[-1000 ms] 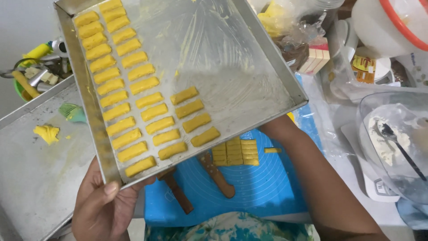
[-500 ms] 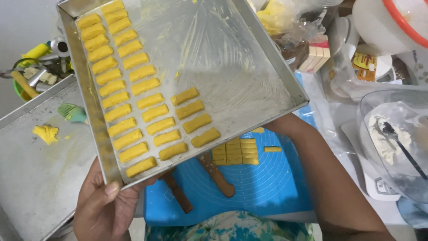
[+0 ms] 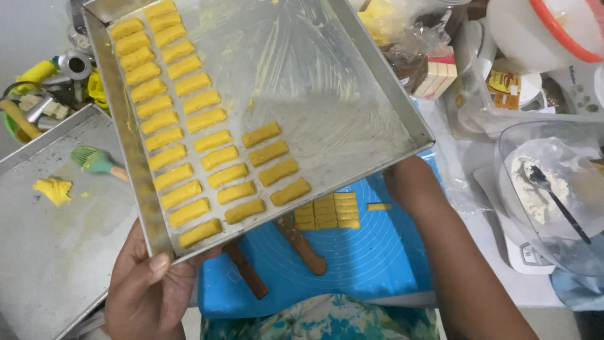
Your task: Cut dough into small rectangular pieces and arrange them neatly on a baking tray
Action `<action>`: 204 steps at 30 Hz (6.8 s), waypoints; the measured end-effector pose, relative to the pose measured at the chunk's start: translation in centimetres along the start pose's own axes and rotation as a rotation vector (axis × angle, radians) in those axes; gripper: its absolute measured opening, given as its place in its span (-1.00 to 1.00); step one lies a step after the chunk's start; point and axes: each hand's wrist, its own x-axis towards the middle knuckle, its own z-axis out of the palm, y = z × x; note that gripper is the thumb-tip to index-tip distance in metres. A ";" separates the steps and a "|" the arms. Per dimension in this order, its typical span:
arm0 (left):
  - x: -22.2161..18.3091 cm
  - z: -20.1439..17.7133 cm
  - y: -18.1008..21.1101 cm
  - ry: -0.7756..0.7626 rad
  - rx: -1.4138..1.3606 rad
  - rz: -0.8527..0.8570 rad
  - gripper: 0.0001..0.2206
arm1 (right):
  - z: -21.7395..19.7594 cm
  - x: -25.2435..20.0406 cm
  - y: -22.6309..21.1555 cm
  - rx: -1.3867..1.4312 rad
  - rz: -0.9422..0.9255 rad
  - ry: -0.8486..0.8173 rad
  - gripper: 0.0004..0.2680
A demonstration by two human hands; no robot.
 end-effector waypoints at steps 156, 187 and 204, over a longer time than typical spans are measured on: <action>0.7 3.2 -1.0 -0.015 0.032 -0.023 -0.25 | -0.8 -17.2 4.5 -0.022 0.074 -0.261 -0.38; 1.2 3.1 -2.5 0.041 0.056 -0.016 -0.25 | -1.8 -15.6 2.7 -0.035 0.134 -0.503 -0.35; 0.5 3.4 -1.4 0.018 0.049 -0.013 -0.24 | -1.8 -16.5 2.9 -0.266 0.052 -0.237 -0.33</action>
